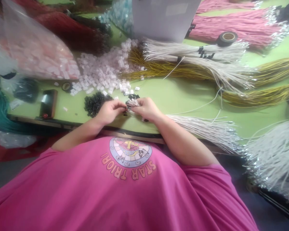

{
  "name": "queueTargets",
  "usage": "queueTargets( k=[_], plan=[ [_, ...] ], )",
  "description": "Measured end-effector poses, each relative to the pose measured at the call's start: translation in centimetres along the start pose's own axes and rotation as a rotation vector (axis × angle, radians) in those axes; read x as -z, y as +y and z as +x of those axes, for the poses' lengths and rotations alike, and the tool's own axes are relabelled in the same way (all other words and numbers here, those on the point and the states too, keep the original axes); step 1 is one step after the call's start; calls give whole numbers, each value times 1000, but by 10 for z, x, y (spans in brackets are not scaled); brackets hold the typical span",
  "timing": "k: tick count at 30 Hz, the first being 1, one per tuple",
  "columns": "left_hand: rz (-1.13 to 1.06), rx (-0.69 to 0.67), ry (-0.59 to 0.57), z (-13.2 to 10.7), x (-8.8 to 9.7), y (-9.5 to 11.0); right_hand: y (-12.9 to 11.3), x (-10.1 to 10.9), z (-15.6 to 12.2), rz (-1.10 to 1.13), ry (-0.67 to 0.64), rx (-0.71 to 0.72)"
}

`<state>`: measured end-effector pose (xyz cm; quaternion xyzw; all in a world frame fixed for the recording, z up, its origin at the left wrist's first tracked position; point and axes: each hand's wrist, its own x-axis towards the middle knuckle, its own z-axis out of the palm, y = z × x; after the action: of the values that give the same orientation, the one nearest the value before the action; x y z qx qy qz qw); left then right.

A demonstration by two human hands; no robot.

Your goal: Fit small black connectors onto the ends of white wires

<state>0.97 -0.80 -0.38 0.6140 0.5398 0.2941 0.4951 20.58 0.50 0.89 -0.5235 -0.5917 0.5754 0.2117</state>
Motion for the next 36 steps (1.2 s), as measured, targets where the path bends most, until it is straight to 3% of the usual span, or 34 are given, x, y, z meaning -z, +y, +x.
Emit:
queueTargets(
  k=[36],
  plan=[
    [49,-125,54,2,-2,-5,-2,3,0,-60,-98,85]
  ],
)
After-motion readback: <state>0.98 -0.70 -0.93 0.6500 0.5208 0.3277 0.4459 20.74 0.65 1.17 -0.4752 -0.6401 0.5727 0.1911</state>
